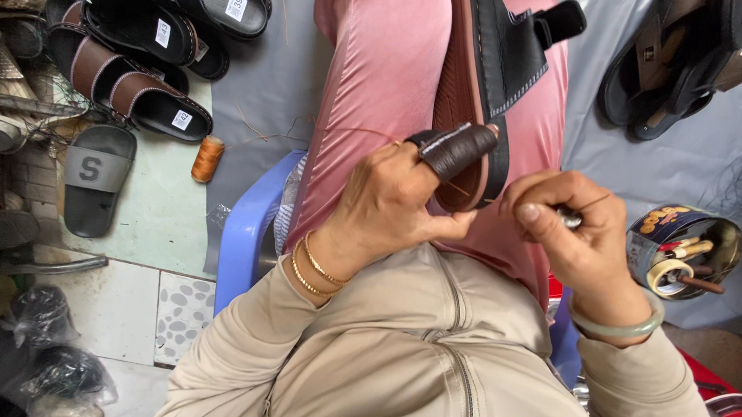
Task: The person stitches the sole of a black sandal by hand using a needle and thread, pulling the thread through the material and securing it.
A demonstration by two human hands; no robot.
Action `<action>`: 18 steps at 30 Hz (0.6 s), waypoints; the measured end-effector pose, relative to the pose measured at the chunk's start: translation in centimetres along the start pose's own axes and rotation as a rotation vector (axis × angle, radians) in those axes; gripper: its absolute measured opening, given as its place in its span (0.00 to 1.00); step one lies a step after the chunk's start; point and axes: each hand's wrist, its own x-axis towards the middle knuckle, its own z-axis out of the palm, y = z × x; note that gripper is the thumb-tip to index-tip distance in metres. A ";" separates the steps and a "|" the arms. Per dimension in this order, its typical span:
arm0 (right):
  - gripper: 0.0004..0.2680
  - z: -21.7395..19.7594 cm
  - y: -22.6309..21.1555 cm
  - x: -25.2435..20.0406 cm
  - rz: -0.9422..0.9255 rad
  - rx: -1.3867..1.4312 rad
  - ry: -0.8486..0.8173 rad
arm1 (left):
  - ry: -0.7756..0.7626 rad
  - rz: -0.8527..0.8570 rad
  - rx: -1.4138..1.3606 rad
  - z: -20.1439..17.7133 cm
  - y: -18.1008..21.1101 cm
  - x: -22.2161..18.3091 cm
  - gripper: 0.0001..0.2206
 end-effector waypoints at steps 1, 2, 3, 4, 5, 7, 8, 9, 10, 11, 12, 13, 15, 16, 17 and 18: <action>0.05 0.0 -0.2 0.1 -0.027 -0.006 -0.023 | 0.003 -0.018 0.002 0.0 0.0 -0.2 0.31; 0.05 -0.1 -0.3 0.3 -0.059 -0.015 -0.040 | 0.009 -0.028 0.002 0.0 -0.1 -0.1 0.34; 0.05 -0.5 -1.1 0.3 -0.062 -0.014 -0.030 | 0.004 -0.019 0.001 -0.6 -0.3 0.0 0.34; 0.05 -0.8 -1.8 0.3 -0.064 -0.110 -0.118 | -0.053 -0.006 -0.094 -1.2 -0.5 0.1 0.33; 0.05 -1.2 -2.5 0.4 -0.065 -0.206 -0.207 | -0.110 0.006 -0.189 -1.8 -0.6 0.1 0.33; 0.03 -2.0 -3.2 0.2 -0.085 -0.465 -0.169 | -0.129 -0.008 -0.278 -2.3 -0.8 0.1 0.33; 0.06 -2.4 -3.6 -0.1 -0.099 -0.736 -0.127 | -0.142 -0.017 -0.376 -2.4 -0.8 0.1 0.34; 0.06 -2.6 -3.6 -0.5 -0.092 -0.732 -0.118 | -0.153 -0.014 -0.379 -2.6 -0.6 0.0 0.34; 0.07 -2.8 -3.6 -0.7 -0.147 -0.777 -0.141 | -0.167 -0.058 -0.396 -2.7 -0.5 0.0 0.34; 0.09 -3.1 -3.7 -0.8 -0.203 -0.822 -0.165 | -0.181 -0.102 -0.413 -2.9 -0.4 0.1 0.33; 0.09 -3.0 -3.6 -0.9 -0.203 -0.819 -0.161 | -0.185 -0.099 -0.411 -3.0 -0.5 -0.3 0.33; 0.10 -2.9 -3.4 -1.0 -0.198 -0.851 -0.134 | -0.119 -0.111 -0.280 -3.0 -0.6 -0.8 0.33; 0.13 -2.6 -2.8 -0.7 -0.183 -0.872 -0.102 | -0.067 -0.123 -0.148 -3.9 -0.3 -0.9 0.33; 0.12 -2.4 -2.3 -0.6 -0.207 -0.924 -0.149 | -0.174 -0.187 -0.163 -4.6 0.1 -0.5 0.20; 0.12 -2.2 -1.9 -0.4 -0.230 -0.975 -0.196 | -0.281 -0.251 -0.176 -5.3 0.6 -0.1 0.12; 0.12 -2.0 -1.8 -0.1 -0.226 -0.971 -0.188 | -0.290 -0.247 -0.174 -5.6 0.5 -0.1 0.12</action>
